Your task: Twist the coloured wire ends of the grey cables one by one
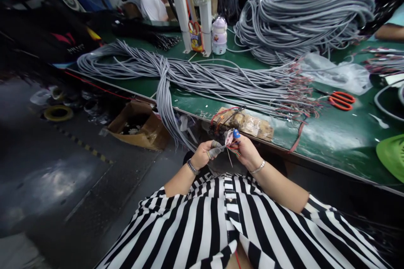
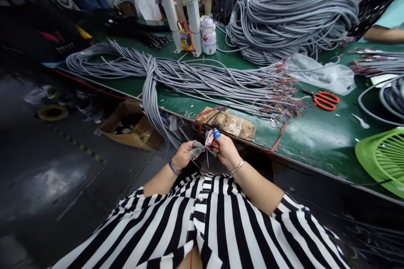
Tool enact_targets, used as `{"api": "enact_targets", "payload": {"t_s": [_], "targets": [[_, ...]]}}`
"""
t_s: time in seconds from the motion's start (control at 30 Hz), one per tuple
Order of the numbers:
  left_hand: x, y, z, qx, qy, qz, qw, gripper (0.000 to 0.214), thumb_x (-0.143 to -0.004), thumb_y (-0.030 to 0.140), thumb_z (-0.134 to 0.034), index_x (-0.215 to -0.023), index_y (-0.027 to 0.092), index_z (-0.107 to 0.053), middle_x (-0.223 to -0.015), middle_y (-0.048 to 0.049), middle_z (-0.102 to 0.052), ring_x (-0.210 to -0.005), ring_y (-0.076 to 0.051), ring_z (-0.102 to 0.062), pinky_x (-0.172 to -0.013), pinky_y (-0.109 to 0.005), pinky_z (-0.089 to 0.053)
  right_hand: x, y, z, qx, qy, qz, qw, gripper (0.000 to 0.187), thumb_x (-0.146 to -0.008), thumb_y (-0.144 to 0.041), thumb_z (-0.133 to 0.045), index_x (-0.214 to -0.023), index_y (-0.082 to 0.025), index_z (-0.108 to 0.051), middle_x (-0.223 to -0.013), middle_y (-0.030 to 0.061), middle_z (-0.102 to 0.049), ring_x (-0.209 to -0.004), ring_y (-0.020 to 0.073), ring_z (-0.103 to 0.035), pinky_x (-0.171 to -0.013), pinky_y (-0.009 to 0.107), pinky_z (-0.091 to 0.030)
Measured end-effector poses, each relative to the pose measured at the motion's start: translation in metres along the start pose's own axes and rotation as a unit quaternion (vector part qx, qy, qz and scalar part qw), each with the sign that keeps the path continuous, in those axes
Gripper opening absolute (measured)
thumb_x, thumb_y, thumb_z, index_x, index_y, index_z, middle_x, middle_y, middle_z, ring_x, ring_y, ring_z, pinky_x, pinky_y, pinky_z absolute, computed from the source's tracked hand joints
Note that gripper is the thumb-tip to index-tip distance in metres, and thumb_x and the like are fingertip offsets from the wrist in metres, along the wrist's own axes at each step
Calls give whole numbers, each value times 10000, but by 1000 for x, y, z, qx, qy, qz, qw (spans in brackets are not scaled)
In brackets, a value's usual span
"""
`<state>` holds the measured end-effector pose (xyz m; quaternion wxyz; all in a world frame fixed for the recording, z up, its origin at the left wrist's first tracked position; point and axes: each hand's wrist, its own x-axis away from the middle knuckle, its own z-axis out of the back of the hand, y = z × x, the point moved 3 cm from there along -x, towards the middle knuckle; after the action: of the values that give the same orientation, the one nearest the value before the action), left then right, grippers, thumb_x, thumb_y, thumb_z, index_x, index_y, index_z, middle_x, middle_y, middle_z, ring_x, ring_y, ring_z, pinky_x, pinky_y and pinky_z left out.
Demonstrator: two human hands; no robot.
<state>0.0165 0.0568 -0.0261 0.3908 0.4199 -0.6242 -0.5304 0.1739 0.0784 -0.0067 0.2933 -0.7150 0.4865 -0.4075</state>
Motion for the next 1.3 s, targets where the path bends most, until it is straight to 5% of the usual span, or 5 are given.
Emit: {"api": "enact_targets", "payload": {"t_s": [0.53,0.87,1.1,1.3], "targets": [[10,0,2,13,-36,19,999,442,-712,532,-741,-785,101,-678,-502,40,-495,-415,-36,-349,-419,-179,-250,7,10,4,4,1,-46,999,617,-623,-778,-656,-612,-180,-508,-448,-67,-363,-385,38,-229,-358,186,-124],[59,4,5,36,-106,23,993,383,-723,471,-762,-762,93,-714,-652,-65,-664,-578,-116,-577,-558,-212,-443,12,24,30,24,-14,-81,996,578,-680,-731,-650,-716,-156,-606,-586,-19,-517,-405,21,-178,-373,185,-72],[58,8,15,15,24,-29,999,350,-714,456,-771,-778,116,-719,-674,-56,-683,-572,-111,-579,-566,-218,-469,12,17,23,16,-67,-108,992,571,-719,-729,-609,-697,-159,-588,-545,-26,-500,-403,26,-113,-379,204,-42],[31,17,14,-7,64,-61,996,354,-667,444,-809,-795,127,-718,-709,-47,-683,-587,-104,-558,-559,-218,-452,11,-3,9,8,-114,-110,987,566,-695,-726,-632,-770,-166,-606,-598,-25,-559,-392,24,-121,-385,207,-22]]}}
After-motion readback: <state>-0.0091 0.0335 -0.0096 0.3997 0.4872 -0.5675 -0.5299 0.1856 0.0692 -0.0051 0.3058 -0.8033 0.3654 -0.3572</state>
